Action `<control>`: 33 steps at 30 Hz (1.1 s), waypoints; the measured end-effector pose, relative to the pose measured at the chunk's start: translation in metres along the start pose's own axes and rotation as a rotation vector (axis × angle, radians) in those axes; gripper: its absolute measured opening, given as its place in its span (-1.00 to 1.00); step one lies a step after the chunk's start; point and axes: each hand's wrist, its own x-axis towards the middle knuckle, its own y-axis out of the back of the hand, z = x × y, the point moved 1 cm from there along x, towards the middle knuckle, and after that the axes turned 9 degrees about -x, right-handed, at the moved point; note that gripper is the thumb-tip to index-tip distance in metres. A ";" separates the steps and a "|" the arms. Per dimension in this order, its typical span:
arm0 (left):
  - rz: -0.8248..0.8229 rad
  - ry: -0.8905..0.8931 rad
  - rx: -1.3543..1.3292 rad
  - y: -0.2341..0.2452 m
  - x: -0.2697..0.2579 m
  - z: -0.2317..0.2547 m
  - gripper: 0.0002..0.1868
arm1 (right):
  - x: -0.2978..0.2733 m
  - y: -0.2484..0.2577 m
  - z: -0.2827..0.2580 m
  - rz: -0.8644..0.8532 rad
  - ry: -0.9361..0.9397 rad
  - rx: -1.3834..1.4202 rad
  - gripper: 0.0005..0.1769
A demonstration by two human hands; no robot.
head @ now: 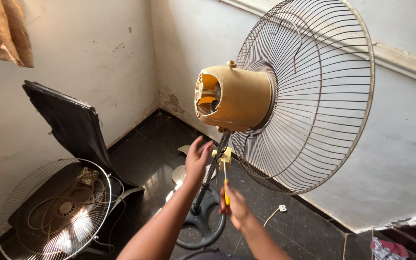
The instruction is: The person disassembles a standing fan by removing the front grill and blades, then uses a screwdriver to loosen screws on the motor housing. The person continues to adjust the fan head and works on the internal components.
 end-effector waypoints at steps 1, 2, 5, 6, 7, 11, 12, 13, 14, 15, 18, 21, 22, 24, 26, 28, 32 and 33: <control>0.018 0.066 -0.037 0.013 -0.018 0.001 -0.43 | -0.003 0.010 0.012 0.008 -0.048 0.004 -0.57; 0.072 0.137 -0.012 0.025 -0.034 0.001 -0.43 | -0.006 0.021 0.022 0.018 -0.095 0.006 -0.57; 0.185 0.249 0.011 0.054 -0.086 0.000 -0.45 | -0.015 0.051 0.043 0.108 -0.157 0.017 -0.63; 0.219 0.286 0.017 0.062 -0.101 -0.002 -0.46 | -0.020 0.060 0.050 0.151 -0.173 0.023 -0.65; 0.253 0.322 0.022 0.069 -0.112 -0.004 -0.46 | -0.021 0.069 0.053 0.177 -0.178 0.012 -0.66; 0.273 0.427 -0.037 0.091 -0.149 -0.006 -0.46 | -0.035 0.090 0.073 0.251 -0.137 -0.014 -0.70; 0.255 0.435 -0.044 0.094 -0.155 -0.003 -0.47 | -0.041 0.091 0.080 0.263 -0.102 -0.014 -0.71; 0.238 0.444 -0.052 0.097 -0.161 0.002 -0.47 | -0.051 0.089 0.089 0.276 -0.114 -0.025 -0.71; 0.210 0.443 -0.057 0.099 -0.161 0.010 -0.47 | -0.055 0.083 0.095 0.287 -0.113 -0.033 -0.71; 0.197 0.445 -0.058 0.102 -0.163 0.019 -0.47 | -0.060 0.077 0.101 0.298 -0.112 -0.040 -0.70; 0.172 0.464 -0.062 0.111 -0.184 0.046 -0.48 | -0.082 0.054 0.126 0.276 -0.152 0.036 -0.71; 0.177 0.483 -0.059 0.124 -0.206 0.076 -0.49 | -0.110 0.030 0.146 0.301 -0.196 0.124 -0.71; 0.188 0.498 -0.049 0.132 -0.219 0.086 -0.49 | -0.120 0.023 0.151 0.302 -0.181 0.132 -0.72; 0.218 0.515 -0.042 0.146 -0.241 0.102 -0.50 | -0.139 0.007 0.162 0.306 -0.155 0.149 -0.73; 0.259 0.526 -0.054 0.162 -0.265 0.113 -0.51 | -0.154 -0.008 0.170 0.305 -0.158 0.156 -0.73; 0.283 0.544 -0.056 0.175 -0.288 0.119 -0.51 | -0.172 -0.020 0.174 0.312 -0.164 0.141 -0.72; 0.297 0.591 -0.093 0.182 -0.321 0.125 -0.50 | -0.200 -0.044 0.173 0.308 -0.169 0.083 -0.72; 0.285 0.593 -0.082 0.181 -0.327 0.126 -0.50 | -0.205 -0.048 0.171 0.305 -0.173 0.071 -0.72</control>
